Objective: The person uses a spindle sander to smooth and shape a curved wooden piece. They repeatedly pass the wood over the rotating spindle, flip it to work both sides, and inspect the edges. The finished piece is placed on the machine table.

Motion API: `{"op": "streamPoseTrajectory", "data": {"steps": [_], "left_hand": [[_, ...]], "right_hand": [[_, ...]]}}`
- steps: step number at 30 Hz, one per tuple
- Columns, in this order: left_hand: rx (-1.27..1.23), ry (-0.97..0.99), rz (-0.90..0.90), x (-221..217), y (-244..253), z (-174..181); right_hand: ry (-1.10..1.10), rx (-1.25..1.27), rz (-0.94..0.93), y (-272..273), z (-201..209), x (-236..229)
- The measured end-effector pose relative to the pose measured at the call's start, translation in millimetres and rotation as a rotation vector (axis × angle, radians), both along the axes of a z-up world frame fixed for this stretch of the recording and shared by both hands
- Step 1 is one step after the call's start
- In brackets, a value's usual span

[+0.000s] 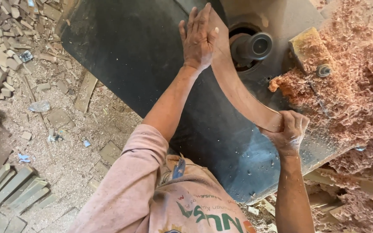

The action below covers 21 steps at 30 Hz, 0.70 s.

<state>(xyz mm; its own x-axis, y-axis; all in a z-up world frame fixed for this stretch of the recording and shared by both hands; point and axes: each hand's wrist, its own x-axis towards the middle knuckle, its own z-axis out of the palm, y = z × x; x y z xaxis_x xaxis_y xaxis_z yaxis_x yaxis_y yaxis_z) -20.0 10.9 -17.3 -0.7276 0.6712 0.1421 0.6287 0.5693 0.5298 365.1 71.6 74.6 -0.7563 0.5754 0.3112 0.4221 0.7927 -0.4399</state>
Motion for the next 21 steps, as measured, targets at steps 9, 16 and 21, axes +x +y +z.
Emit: {"op": "streamPoseTrajectory", "data": {"steps": [9,16,21], "left_hand": [[-0.011,0.003,-0.008,-5,2,0],[0.028,0.049,-0.016,-12,3,-14],[0.011,0.066,-0.003,-18,5,-12]], "right_hand": [[-0.031,0.003,-0.016,1,5,-8],[0.0,-0.007,-0.014,5,4,-13],[-0.006,0.028,-0.019,9,1,-17]]}}
